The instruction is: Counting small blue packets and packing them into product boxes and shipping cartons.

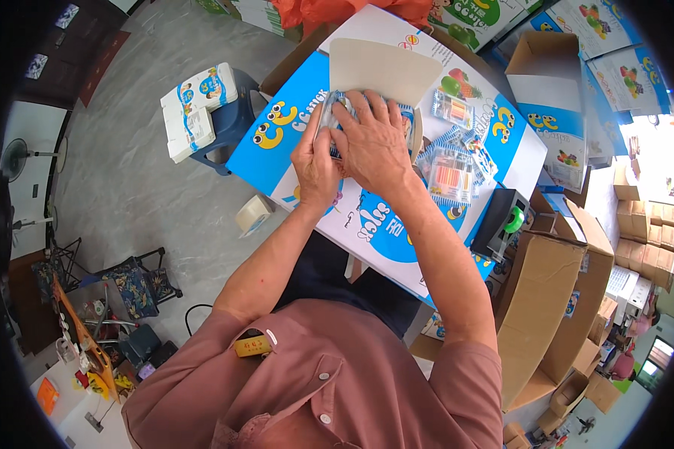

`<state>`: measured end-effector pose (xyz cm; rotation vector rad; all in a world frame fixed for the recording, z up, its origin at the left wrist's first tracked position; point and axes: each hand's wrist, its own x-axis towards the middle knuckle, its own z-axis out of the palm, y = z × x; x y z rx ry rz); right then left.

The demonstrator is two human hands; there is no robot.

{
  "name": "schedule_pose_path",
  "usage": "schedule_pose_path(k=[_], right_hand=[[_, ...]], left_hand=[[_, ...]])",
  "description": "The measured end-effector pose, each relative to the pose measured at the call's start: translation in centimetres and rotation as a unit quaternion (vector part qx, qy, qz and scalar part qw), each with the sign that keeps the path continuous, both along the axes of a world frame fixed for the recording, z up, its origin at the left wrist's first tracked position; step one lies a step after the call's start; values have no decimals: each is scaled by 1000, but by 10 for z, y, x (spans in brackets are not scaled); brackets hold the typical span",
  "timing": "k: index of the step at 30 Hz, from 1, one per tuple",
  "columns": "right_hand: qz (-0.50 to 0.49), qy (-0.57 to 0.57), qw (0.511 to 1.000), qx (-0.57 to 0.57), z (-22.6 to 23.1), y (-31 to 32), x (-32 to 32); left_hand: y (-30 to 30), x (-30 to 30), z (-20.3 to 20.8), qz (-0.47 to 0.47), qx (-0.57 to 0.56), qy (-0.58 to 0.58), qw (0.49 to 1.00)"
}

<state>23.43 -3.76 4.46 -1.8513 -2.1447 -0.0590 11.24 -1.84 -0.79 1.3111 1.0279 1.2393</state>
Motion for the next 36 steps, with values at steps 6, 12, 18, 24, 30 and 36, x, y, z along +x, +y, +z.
schedule_pose_path(k=[6, 12, 18, 24, 30, 36], right_hand=[[7, 25, 1000, -15, 4, 9, 7], [8, 24, 1000, 3, -5, 3, 5], [1, 40, 999, 4, -3, 2, 5], [4, 50, 998, 30, -6, 1, 0], [41, 39, 998, 28, 2, 2, 7], [19, 69, 997, 16, 1, 1, 8]], left_hand=[[6, 8, -7, 43, 189, 101, 976], [4, -13, -5, -24, 200, 107, 974], [16, -16, 23, -111, -113, -100, 982], [15, -3, 12, -93, -115, -98, 984], [33, -13, 21, -182, -210, -190, 942], [21, 7, 28, -88, -140, -75, 983]])
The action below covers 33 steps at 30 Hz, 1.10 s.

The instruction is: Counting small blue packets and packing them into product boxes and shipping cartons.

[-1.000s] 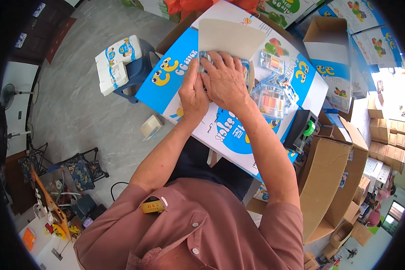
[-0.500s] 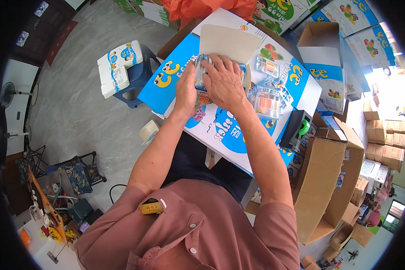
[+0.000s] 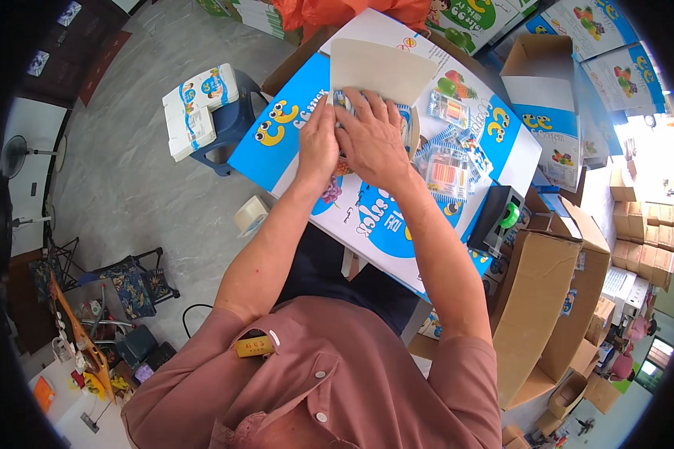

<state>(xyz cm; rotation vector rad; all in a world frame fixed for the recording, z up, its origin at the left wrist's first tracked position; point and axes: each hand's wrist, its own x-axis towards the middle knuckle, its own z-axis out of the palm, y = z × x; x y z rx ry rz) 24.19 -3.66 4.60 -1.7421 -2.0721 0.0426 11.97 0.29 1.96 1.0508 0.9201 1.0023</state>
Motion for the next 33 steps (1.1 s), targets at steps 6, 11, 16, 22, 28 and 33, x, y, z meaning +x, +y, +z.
schedule_pose_path(k=[6, 11, 16, 22, 28, 33], right_hand=[[-4, 148, 989, -22, -3, 2, 5], [-1, 16, 999, 32, -12, 3, 0], [-24, 69, 997, 5, -11, 2, 2], [-93, 33, 989, 113, -3, -5, -19], [-138, 107, 961, 213, 0, -43, -12], [-282, 334, 878, 196, -28, -63, 10]], left_hand=[[5, 4, -5, 30, 0, 39, 999], [23, -14, -9, -41, 64, 119, 990], [24, -9, -5, -77, 93, 175, 977], [19, -1, -10, -60, 27, 158, 985], [12, -4, -8, -69, -7, 72, 995], [6, 2, -10, -5, 55, 101, 993]])
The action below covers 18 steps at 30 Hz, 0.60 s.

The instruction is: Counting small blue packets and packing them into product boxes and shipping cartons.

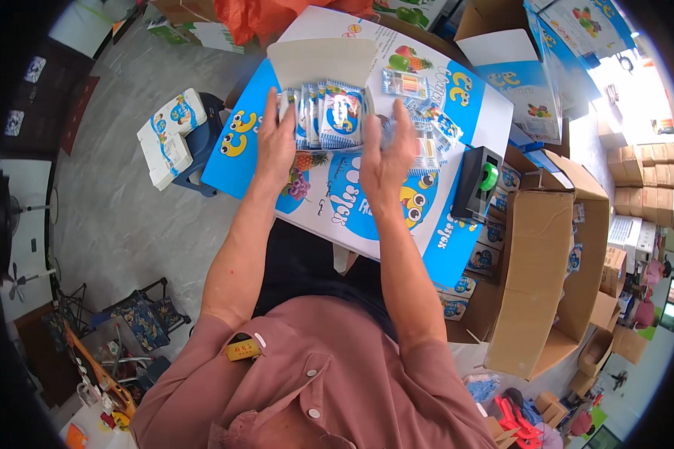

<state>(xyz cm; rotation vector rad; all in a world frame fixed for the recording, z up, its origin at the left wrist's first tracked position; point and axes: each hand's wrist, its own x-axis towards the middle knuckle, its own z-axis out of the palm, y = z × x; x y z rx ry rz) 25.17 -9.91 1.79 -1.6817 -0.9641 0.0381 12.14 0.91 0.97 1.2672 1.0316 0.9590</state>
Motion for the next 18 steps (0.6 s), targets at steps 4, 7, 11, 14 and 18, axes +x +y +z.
schedule_pose_path(k=[4, 7, 11, 14, 18], right_hand=[[19, 163, 986, -28, -13, 8, -1], [37, 146, 988, -30, -26, 14, 1], [78, 132, 988, 32, -30, 17, 2], [82, -32, 996, 2, -27, 18, 9], [77, -146, 976, -140, -9, 8, 13]], left_hand=[[-12, -5, 14, 28, 298, 103, 948], [-12, -11, 19, -61, 541, 255, 799], [-15, 5, 19, -164, 514, 367, 758], [-14, 7, 28, -180, 508, 417, 732], [-16, 5, 25, -173, 513, 424, 726]])
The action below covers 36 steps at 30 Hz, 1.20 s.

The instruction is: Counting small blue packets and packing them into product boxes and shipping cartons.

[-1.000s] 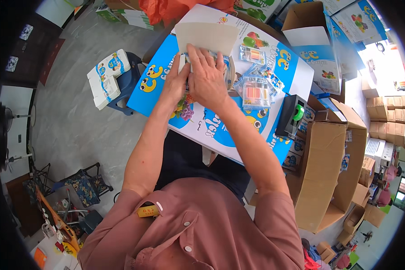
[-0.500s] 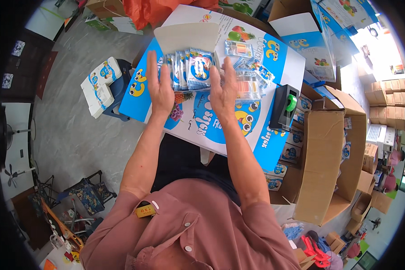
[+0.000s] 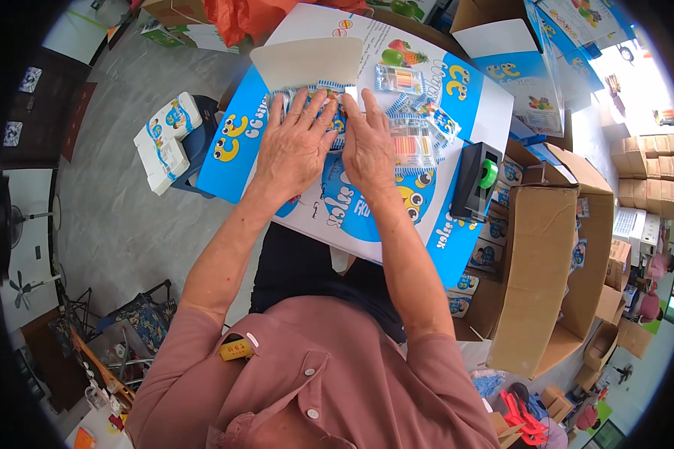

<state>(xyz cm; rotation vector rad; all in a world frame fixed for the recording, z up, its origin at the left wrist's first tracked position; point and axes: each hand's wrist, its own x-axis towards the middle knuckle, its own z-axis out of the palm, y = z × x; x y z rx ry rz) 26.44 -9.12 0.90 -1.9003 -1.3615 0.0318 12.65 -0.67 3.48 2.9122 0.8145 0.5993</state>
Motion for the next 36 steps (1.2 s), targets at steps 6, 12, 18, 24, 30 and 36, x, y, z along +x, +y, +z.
schedule_pose_path(k=[6, 12, 18, 24, 30, 36], right_hand=[[16, 43, 998, -32, 12, 1, 14], [13, 363, 931, -25, 13, 34, 34], [38, 481, 875, 40, 5, 37, 27], [54, 496, 867, 15, -1, 43, 34], [75, 513, 855, 11, -6, 49, 38], [53, 518, 853, 15, -3, 48, 35]], left_hand=[[1, 2, -5, 0, 1, -24, 1000], [0, 1, -1, 7, -29, -30, 999], [8, -23, 23, -13, -336, -394, 855], [27, -7, -6, 134, -629, -499, 581], [36, -8, -20, 52, -681, -528, 506], [42, -3, -24, 127, -637, -472, 596]])
